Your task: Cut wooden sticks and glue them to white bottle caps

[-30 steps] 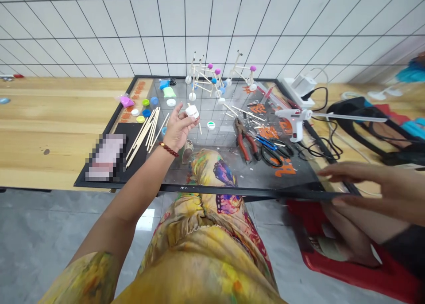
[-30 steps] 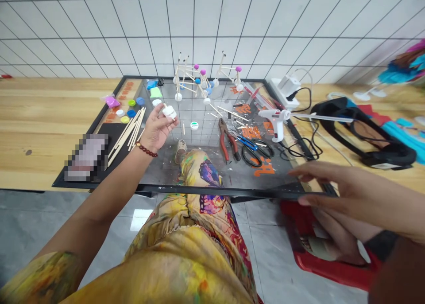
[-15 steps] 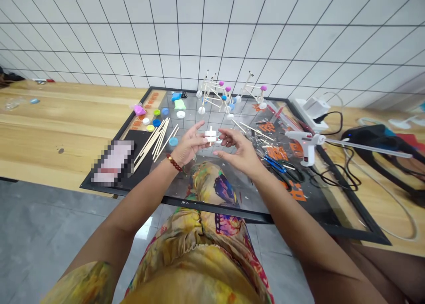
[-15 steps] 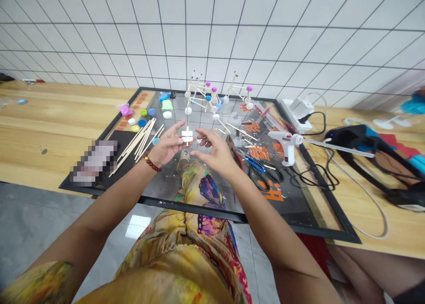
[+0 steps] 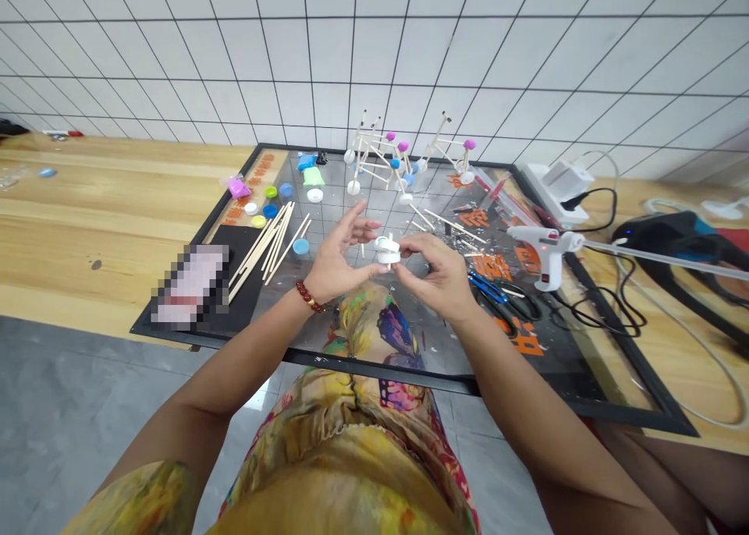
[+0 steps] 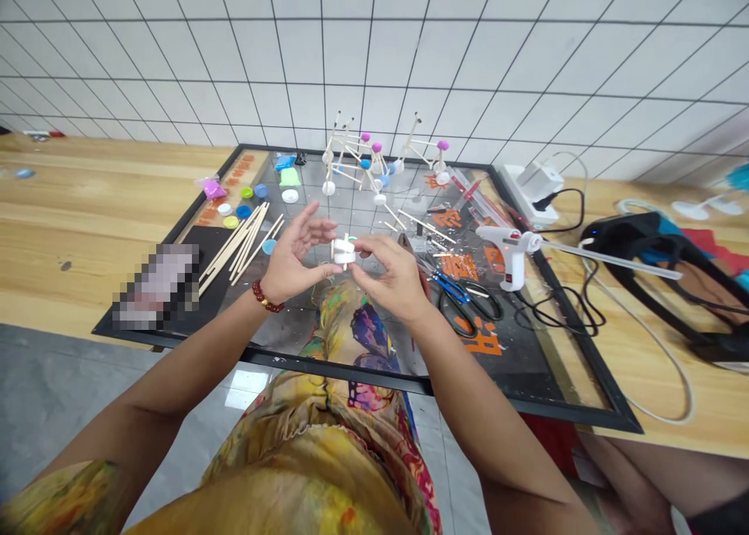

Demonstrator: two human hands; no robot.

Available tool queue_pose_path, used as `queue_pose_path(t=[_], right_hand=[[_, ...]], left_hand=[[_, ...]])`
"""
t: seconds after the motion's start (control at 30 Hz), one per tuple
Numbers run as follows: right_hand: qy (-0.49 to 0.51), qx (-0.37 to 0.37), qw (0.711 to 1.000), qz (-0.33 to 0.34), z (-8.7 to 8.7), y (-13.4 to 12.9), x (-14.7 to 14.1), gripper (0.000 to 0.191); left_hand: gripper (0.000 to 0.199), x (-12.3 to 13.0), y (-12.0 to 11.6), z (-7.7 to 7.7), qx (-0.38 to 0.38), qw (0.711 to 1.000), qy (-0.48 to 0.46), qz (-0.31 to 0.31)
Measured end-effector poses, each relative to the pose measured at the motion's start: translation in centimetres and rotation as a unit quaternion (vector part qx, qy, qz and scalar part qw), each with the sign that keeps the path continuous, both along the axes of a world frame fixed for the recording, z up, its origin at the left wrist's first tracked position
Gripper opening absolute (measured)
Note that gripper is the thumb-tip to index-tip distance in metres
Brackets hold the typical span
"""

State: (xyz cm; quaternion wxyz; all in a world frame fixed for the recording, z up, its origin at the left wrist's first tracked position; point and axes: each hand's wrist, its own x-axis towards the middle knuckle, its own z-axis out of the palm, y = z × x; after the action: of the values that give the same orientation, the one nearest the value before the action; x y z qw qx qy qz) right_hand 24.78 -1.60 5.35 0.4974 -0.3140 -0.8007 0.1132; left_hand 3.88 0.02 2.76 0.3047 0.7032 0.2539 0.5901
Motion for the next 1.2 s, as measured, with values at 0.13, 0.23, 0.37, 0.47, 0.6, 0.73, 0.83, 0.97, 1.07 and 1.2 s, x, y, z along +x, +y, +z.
queue_pose_path(t=[0.13,0.23,0.37,0.47,0.6,0.73,0.83,0.97,1.07,1.2], right_hand=[[-0.001,-0.009,1.0,0.008,-0.2,-0.2,-0.2,0.024],[0.015,-0.055,0.998,-0.004,-0.5,-0.4,-0.3,0.027],[0.06,-0.122,0.991,-0.006,-1.3,-0.4,-0.4,0.034],[0.15,-0.215,0.965,0.008,-1.7,0.0,-0.5,0.04],[0.299,-0.322,0.897,-0.046,-1.8,1.1,-0.4,0.04],[0.304,-0.32,0.892,-0.098,-1.9,1.7,0.0,0.036],[0.253,-0.325,0.907,-0.087,-2.1,1.4,0.2,0.031],[0.19,-0.318,0.925,-0.083,-2.5,1.0,0.2,0.023],[0.167,-0.311,0.933,-0.067,-2.6,1.0,0.2,0.025],[0.148,-0.324,0.932,-0.07,-2.6,1.0,0.3,0.032]], left_hand=[[0.085,0.3,-0.2,0.0,0.069,0.997,0.029,0.031],[0.077,0.6,-0.4,-0.2,0.078,0.996,0.018,0.049],[0.071,0.7,-0.1,-0.8,0.063,0.997,0.004,0.047],[0.072,0.5,0.3,-1.0,0.028,0.999,-0.005,0.042],[0.078,0.3,0.4,-0.6,-0.024,0.997,-0.021,0.07],[0.075,0.5,0.0,0.1,-0.062,0.992,-0.032,0.101],[0.071,0.7,-0.3,0.3,-0.078,0.991,-0.043,0.099],[0.069,0.8,-0.2,0.1,-0.074,0.992,-0.064,0.086],[0.071,0.9,-0.3,0.0,-0.081,0.992,-0.062,0.08],[0.067,1.1,-0.6,0.0,-0.089,0.991,-0.049,0.086]])
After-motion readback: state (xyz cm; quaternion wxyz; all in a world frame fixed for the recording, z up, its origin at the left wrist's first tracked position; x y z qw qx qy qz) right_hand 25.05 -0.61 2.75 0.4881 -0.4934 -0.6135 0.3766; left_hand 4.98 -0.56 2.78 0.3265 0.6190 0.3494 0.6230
